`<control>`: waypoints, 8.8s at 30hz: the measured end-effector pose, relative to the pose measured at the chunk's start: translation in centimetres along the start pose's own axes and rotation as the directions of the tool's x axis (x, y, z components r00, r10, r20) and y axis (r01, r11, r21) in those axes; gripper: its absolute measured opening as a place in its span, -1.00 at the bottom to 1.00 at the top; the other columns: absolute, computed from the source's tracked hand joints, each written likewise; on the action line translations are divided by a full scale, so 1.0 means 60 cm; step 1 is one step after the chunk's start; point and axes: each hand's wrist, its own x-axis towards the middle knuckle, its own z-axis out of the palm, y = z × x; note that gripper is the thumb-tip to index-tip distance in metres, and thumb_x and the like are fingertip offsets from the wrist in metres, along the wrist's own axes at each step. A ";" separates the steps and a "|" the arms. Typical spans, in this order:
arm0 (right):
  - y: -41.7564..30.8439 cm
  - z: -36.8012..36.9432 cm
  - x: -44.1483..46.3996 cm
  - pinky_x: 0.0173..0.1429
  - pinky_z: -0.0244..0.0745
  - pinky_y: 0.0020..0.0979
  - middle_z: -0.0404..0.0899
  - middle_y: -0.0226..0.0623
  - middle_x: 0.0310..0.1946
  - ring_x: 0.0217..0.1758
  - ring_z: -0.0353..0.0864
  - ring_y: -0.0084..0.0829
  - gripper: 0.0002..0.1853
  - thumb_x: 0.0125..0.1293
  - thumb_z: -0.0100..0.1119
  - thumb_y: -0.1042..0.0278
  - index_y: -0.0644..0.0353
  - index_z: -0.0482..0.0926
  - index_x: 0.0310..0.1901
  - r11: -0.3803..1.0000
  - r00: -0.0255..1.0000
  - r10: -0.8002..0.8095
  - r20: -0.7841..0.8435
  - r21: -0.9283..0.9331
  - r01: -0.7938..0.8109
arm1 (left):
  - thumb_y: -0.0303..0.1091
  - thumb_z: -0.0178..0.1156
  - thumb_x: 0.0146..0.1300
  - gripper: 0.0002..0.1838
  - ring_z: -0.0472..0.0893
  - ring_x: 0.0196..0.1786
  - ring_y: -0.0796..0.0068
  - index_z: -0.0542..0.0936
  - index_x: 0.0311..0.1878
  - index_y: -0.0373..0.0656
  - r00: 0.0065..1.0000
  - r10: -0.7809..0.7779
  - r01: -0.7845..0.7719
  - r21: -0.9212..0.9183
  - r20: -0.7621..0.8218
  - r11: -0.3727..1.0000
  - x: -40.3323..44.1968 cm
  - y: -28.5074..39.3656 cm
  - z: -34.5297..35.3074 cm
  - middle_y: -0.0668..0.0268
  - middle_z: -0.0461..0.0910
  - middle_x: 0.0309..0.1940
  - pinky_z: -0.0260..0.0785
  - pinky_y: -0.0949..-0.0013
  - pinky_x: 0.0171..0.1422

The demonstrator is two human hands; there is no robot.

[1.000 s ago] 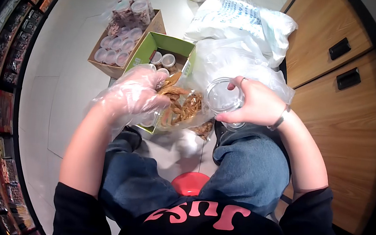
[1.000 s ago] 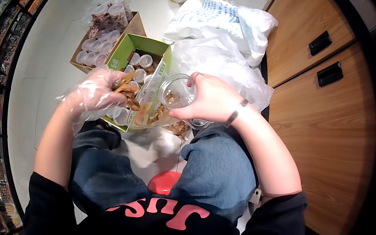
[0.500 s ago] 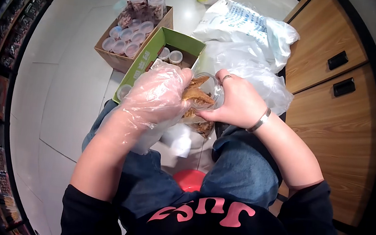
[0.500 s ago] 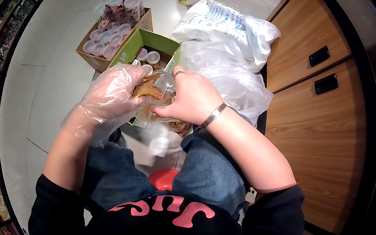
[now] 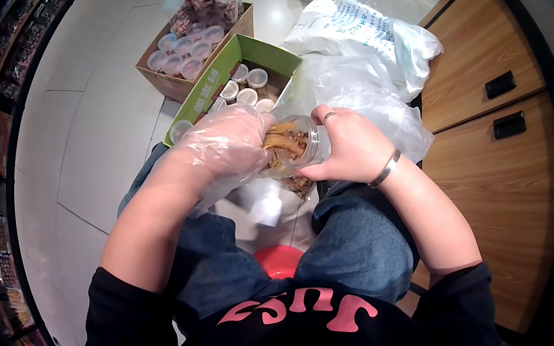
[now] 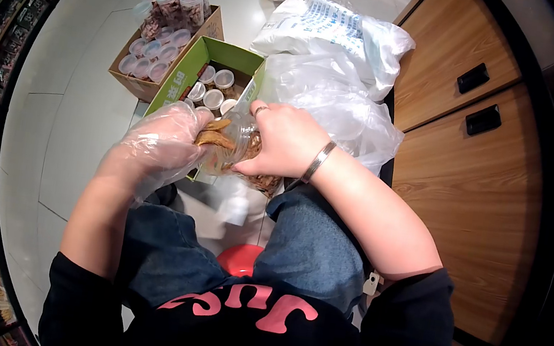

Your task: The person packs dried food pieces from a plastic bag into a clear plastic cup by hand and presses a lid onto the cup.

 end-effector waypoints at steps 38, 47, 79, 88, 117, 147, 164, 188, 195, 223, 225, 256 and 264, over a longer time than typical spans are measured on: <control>0.011 -0.005 0.005 -0.16 0.40 -0.35 0.52 0.00 -0.38 -0.27 0.54 -0.11 -0.29 -0.32 0.42 -0.07 0.37 0.41 -0.23 0.957 0.995 -0.018 0.100 0.290 -0.012 | -0.59 0.21 -0.21 -0.86 0.51 -0.49 0.28 0.54 -0.50 -0.17 0.781 0.539 -0.620 -0.287 -0.317 0.730 0.019 -0.002 0.025 0.25 0.50 -0.59 0.36 0.37 -0.38; 0.030 -0.030 0.007 -0.13 0.40 -0.43 0.50 -0.12 -0.35 -0.25 0.51 -0.33 -0.26 -0.25 0.39 -0.06 0.38 0.39 -0.13 0.940 0.983 0.181 -0.025 0.299 -0.165 | -0.61 0.22 -0.13 -0.78 0.55 -0.31 0.28 0.52 -0.34 -0.22 0.384 0.434 -0.554 0.174 -0.815 0.815 0.022 -0.002 0.007 0.22 0.55 -0.38 0.40 0.38 -0.25; 0.128 -0.034 -0.038 -0.45 0.21 -0.63 0.36 -0.52 -0.60 -0.50 0.28 -0.69 -0.51 0.08 0.13 -0.17 0.22 0.48 -0.47 0.591 0.981 0.152 0.124 0.784 -0.191 | -0.43 0.14 -0.06 -0.85 0.53 -0.24 0.10 0.57 -0.35 -0.16 0.957 0.270 -0.284 0.142 0.111 0.948 0.142 -0.068 0.158 0.09 0.53 -0.34 0.37 0.19 -0.14; 0.154 -0.050 -0.048 -0.08 0.32 -0.54 0.47 -0.36 -0.24 -0.19 0.40 -0.57 -0.43 -0.01 0.31 0.07 0.34 0.41 -0.08 0.411 0.940 0.124 0.318 0.846 -0.341 | -0.34 0.12 0.01 -0.72 0.51 -0.02 0.18 0.56 -0.17 -0.20 0.881 -0.066 0.013 0.115 0.469 0.993 0.334 -0.103 0.409 0.08 0.51 -0.10 0.36 0.28 0.05; 0.193 -0.050 -0.037 -0.54 0.11 -0.59 0.27 -0.51 -0.71 -0.63 0.20 -0.66 -0.48 -0.23 0.46 0.09 0.21 0.46 -0.27 0.595 0.975 0.066 0.213 0.776 -0.210 | -0.38 0.09 0.02 -0.66 0.43 0.09 0.16 0.53 -0.09 -0.23 0.841 -0.203 0.256 -0.037 0.501 0.966 0.400 -0.131 0.482 0.03 0.45 -0.01 0.30 0.26 0.12; 0.099 -0.018 -0.010 -0.36 0.31 -0.55 0.36 -0.45 -0.45 -0.40 0.30 -0.61 -0.41 0.08 0.03 -0.28 0.22 0.48 -0.28 0.592 0.924 0.265 0.274 0.711 -0.381 | -0.30 0.22 -0.05 -0.85 0.55 -0.47 0.23 0.48 -0.45 -0.11 0.842 0.096 -0.249 -0.226 -0.531 0.942 0.178 -0.115 0.236 0.19 0.54 -0.56 0.37 0.27 -0.35; 0.123 -0.004 -0.009 -0.36 0.31 -0.51 0.29 -0.46 -0.49 -0.41 0.28 -0.59 -0.40 0.06 0.03 -0.31 0.22 0.45 -0.33 0.521 0.918 0.266 0.292 0.758 -0.392 | -0.30 0.22 -0.18 -0.81 0.48 -0.45 0.54 0.42 -0.52 -0.10 0.865 -0.368 0.050 -0.672 -0.340 0.739 0.204 -0.123 0.211 0.35 0.51 -0.57 0.35 0.42 -0.27; 0.136 0.018 0.011 -0.32 0.33 -0.66 0.43 -0.52 -0.29 -0.33 0.37 -0.72 -0.43 0.10 0.24 0.21 0.20 0.25 0.10 0.373 0.964 -0.117 0.239 0.910 -0.181 | -0.56 0.20 0.01 -0.84 0.54 -0.15 0.40 0.40 -0.38 -0.17 0.910 -0.137 -0.408 -0.905 -0.392 -0.118 0.094 -0.032 -0.020 0.20 0.53 -0.33 0.39 0.37 0.03; 0.128 0.020 0.013 0.00 0.34 -0.53 0.43 -0.41 -0.11 -0.09 0.39 -0.62 -0.30 0.00 0.34 0.25 0.28 0.20 0.13 0.341 0.962 -0.233 0.141 0.939 -0.055 | -0.56 0.19 0.01 -0.86 0.54 -0.15 0.36 0.41 -0.45 -0.17 0.930 -0.133 -0.351 -0.935 -0.342 -0.052 0.101 -0.023 -0.008 0.18 0.52 -0.33 0.42 0.31 0.00; 0.086 0.007 0.013 0.02 0.31 -0.54 0.43 -0.43 -0.15 -0.10 0.37 -0.63 -0.31 -0.06 0.37 0.07 0.27 0.29 0.04 0.388 0.894 -0.380 0.236 0.918 -0.077 | -0.50 0.29 -0.07 -0.77 0.51 -0.37 0.60 0.40 -0.40 -0.21 0.834 -0.176 -0.518 -0.852 -0.522 0.071 0.100 -0.002 0.002 0.34 0.52 -0.43 0.39 0.52 -0.19; 0.089 0.009 0.013 0.04 0.29 -0.53 0.42 -0.42 -0.13 -0.07 0.35 -0.62 -0.32 -0.05 0.36 0.08 0.27 0.29 0.04 0.371 0.892 -0.380 0.245 0.924 -0.095 | -0.53 0.27 -0.06 -0.78 0.52 -0.35 0.61 0.40 -0.40 -0.20 0.812 -0.254 -0.535 -0.844 -0.525 0.034 0.097 0.004 0.001 0.35 0.52 -0.44 0.38 0.55 -0.20; 0.104 0.006 0.019 0.10 0.32 -0.46 0.42 -0.35 -0.05 -0.02 0.39 -0.55 -0.38 0.07 0.28 0.24 0.30 0.24 0.12 0.265 0.955 -0.244 0.167 0.959 -0.100 | -0.58 0.12 0.07 -0.77 0.48 -0.18 0.63 0.48 -0.16 -0.25 0.813 0.092 -0.564 -0.736 -0.575 0.376 0.068 0.046 0.034 0.33 0.51 -0.21 0.34 0.51 -0.04; 0.107 0.012 0.017 0.02 0.36 -0.50 0.44 -0.38 -0.09 -0.07 0.40 -0.59 -0.40 0.07 0.27 0.20 0.28 0.27 0.09 0.331 0.975 -0.202 0.094 0.943 -0.022 | -0.50 0.13 0.10 -0.78 0.47 -0.16 0.64 0.47 -0.14 -0.23 0.815 0.109 -0.577 -0.777 -0.570 0.251 0.068 0.050 0.034 0.35 0.51 -0.21 0.31 0.50 0.00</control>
